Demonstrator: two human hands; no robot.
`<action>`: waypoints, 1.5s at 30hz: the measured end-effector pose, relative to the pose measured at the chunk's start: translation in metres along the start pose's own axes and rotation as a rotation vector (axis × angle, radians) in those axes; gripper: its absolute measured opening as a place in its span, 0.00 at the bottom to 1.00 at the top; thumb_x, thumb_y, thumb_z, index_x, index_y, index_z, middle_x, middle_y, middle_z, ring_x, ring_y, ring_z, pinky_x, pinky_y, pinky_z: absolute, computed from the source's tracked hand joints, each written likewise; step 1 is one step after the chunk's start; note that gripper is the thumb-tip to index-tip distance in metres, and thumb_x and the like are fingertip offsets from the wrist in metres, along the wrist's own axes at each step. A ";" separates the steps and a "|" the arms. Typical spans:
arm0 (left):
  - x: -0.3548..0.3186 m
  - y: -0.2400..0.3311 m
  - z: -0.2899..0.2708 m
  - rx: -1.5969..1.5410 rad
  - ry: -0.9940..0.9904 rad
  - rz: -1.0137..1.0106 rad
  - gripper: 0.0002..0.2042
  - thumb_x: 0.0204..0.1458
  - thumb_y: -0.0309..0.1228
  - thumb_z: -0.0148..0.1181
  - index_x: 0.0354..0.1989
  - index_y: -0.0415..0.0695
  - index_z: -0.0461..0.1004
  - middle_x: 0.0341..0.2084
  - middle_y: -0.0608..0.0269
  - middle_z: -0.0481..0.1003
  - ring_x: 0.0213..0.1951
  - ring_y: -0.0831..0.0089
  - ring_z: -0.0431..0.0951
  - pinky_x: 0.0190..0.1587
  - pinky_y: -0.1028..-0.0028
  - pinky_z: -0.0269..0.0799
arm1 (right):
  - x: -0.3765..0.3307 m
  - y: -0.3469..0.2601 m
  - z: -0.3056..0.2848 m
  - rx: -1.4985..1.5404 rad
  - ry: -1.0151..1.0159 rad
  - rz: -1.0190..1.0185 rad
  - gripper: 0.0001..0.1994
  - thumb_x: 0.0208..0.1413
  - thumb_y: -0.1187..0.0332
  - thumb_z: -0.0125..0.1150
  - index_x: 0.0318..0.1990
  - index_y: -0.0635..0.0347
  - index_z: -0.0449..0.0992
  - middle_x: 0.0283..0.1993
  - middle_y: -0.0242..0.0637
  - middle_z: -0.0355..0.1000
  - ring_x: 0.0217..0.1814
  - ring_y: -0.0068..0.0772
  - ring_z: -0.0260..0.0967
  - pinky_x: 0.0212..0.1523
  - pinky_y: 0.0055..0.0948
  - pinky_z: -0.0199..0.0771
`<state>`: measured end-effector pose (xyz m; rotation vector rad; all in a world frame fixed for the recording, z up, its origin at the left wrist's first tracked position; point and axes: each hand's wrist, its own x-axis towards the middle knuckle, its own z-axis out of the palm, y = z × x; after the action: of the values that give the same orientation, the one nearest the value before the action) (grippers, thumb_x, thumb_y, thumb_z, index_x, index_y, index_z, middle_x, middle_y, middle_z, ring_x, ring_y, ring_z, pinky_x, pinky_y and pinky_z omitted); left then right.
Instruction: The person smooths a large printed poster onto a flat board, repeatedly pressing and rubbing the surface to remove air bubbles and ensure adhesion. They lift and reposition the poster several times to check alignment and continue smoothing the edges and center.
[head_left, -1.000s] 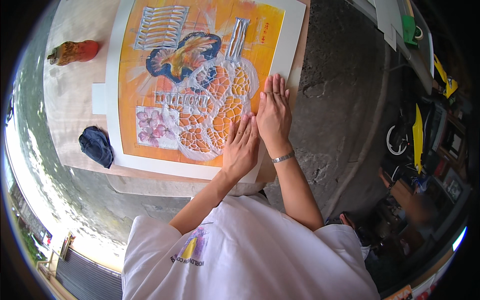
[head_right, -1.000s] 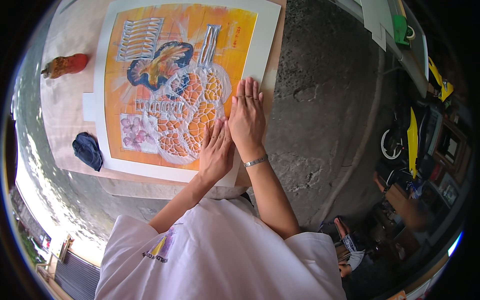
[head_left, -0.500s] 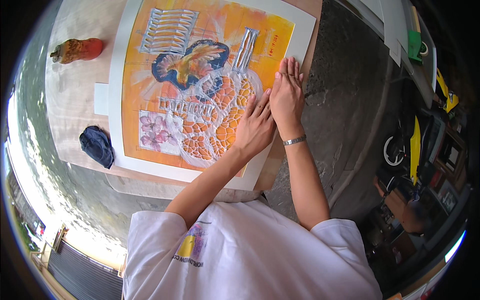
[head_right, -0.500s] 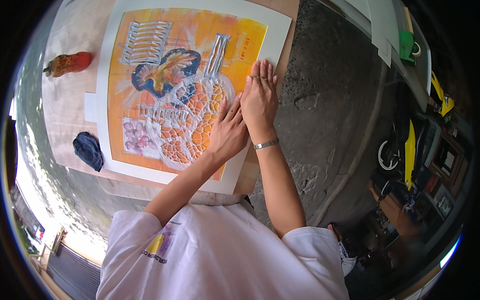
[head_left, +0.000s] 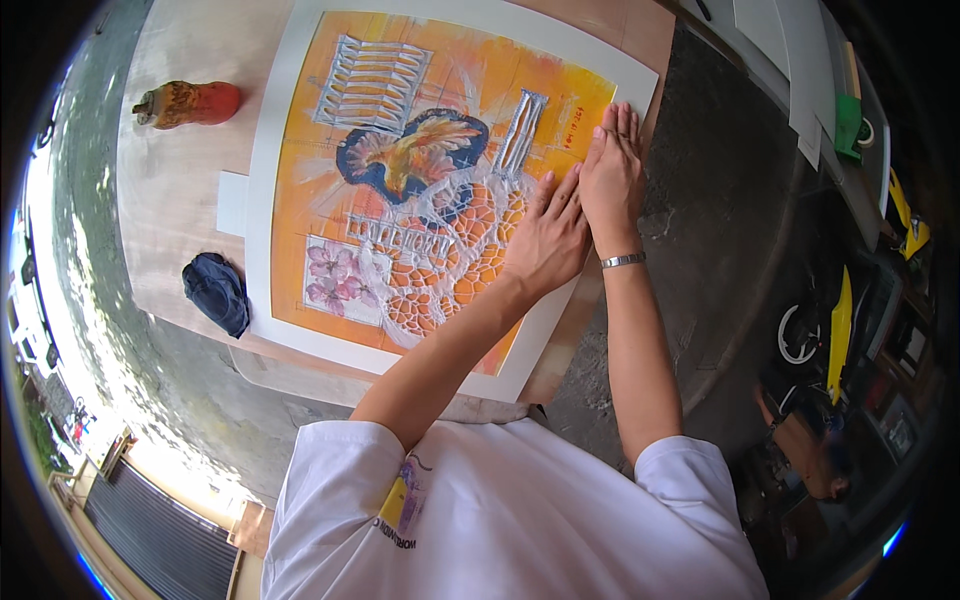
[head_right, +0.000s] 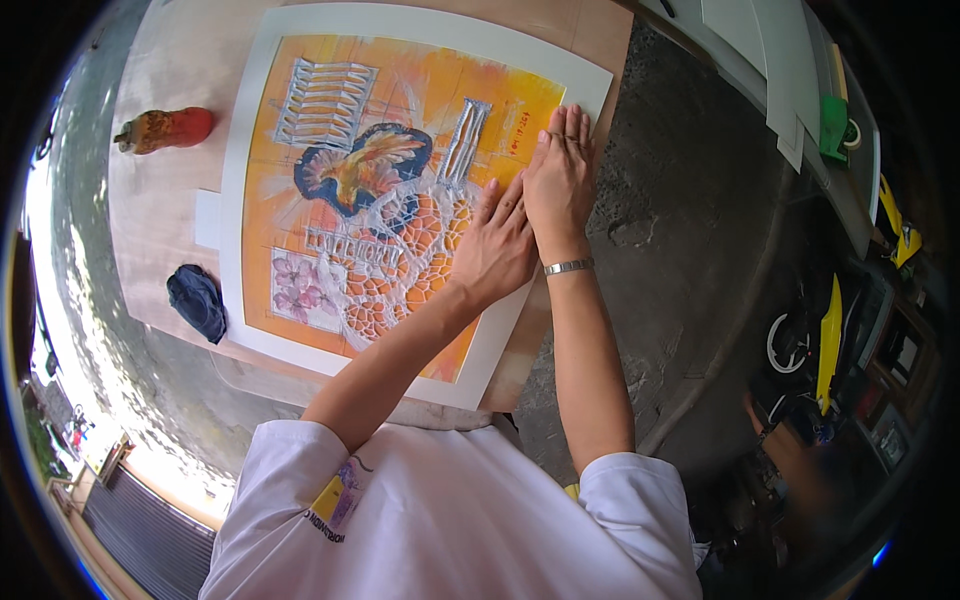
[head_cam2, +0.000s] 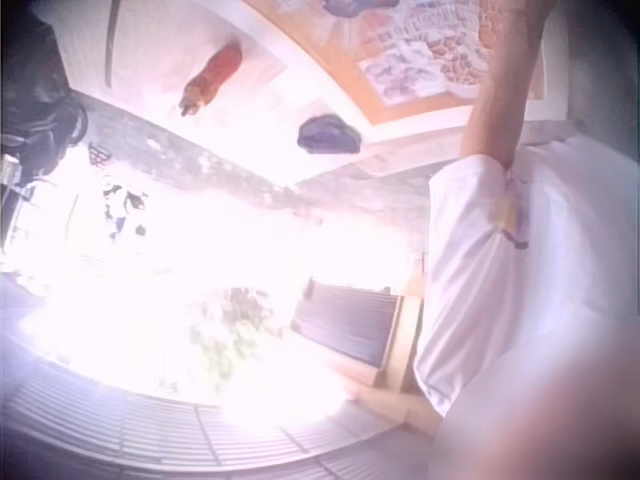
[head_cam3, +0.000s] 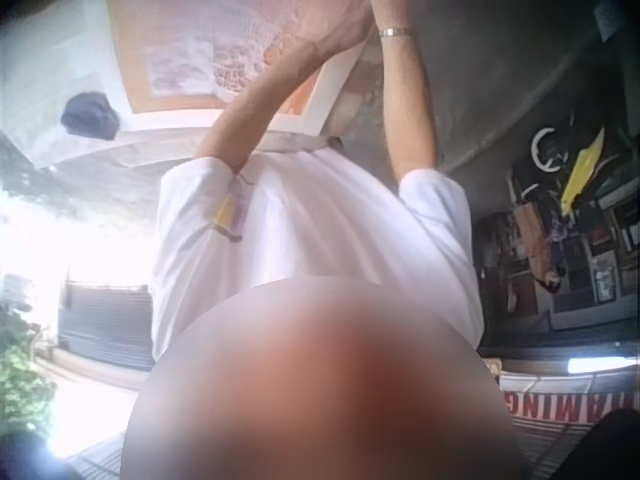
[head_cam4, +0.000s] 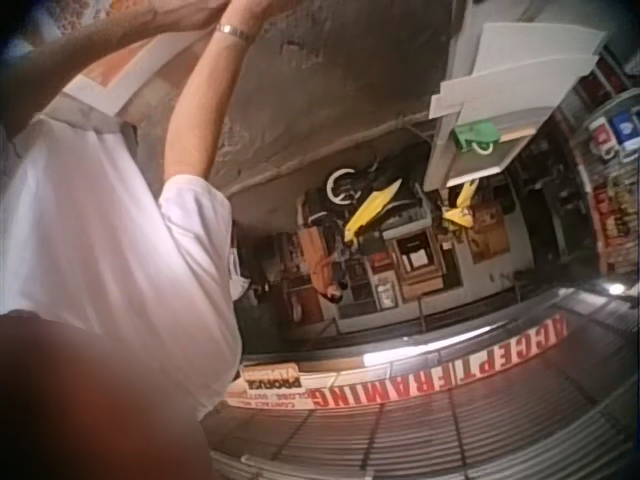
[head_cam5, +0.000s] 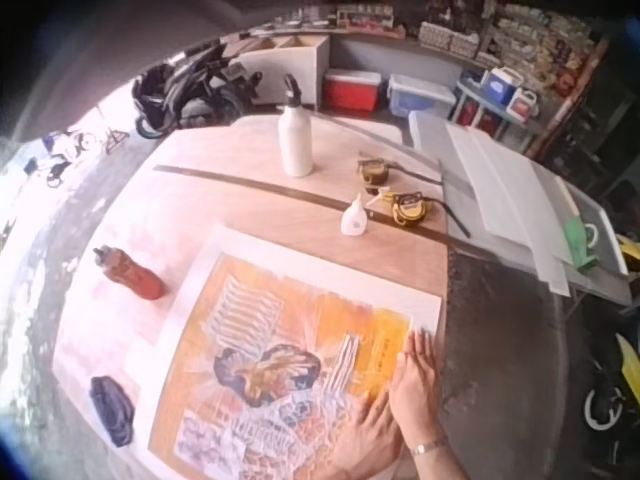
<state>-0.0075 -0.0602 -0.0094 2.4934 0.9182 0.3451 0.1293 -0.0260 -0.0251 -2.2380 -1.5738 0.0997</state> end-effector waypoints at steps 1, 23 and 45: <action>0.000 0.001 0.001 0.016 -0.006 0.007 0.28 0.62 0.38 0.47 0.68 0.35 0.65 0.70 0.47 0.64 0.76 0.52 0.54 0.77 0.50 0.44 | 0.002 0.001 0.001 -0.024 0.006 0.004 0.24 0.74 0.64 0.40 0.68 0.72 0.66 0.73 0.55 0.61 0.78 0.55 0.55 0.78 0.46 0.52; -0.001 0.003 0.012 -0.022 0.041 -0.021 0.36 0.63 0.40 0.44 0.77 0.33 0.47 0.78 0.49 0.46 0.79 0.58 0.44 0.79 0.57 0.36 | 0.038 0.041 0.003 -0.040 -0.082 -0.055 0.24 0.76 0.63 0.38 0.70 0.70 0.63 0.77 0.53 0.56 0.81 0.50 0.49 0.80 0.41 0.49; 0.002 0.004 -0.005 0.079 -0.028 -0.039 0.36 0.63 0.42 0.47 0.76 0.35 0.49 0.78 0.48 0.48 0.79 0.57 0.45 0.78 0.54 0.39 | 0.086 0.072 0.013 0.131 -0.170 0.376 0.54 0.63 0.39 0.57 0.79 0.62 0.31 0.78 0.79 0.28 0.83 0.73 0.25 0.81 0.53 0.33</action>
<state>-0.0052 -0.0599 -0.0031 2.5416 0.9854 0.2648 0.2206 0.0360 -0.0487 -2.4434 -1.1650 0.4939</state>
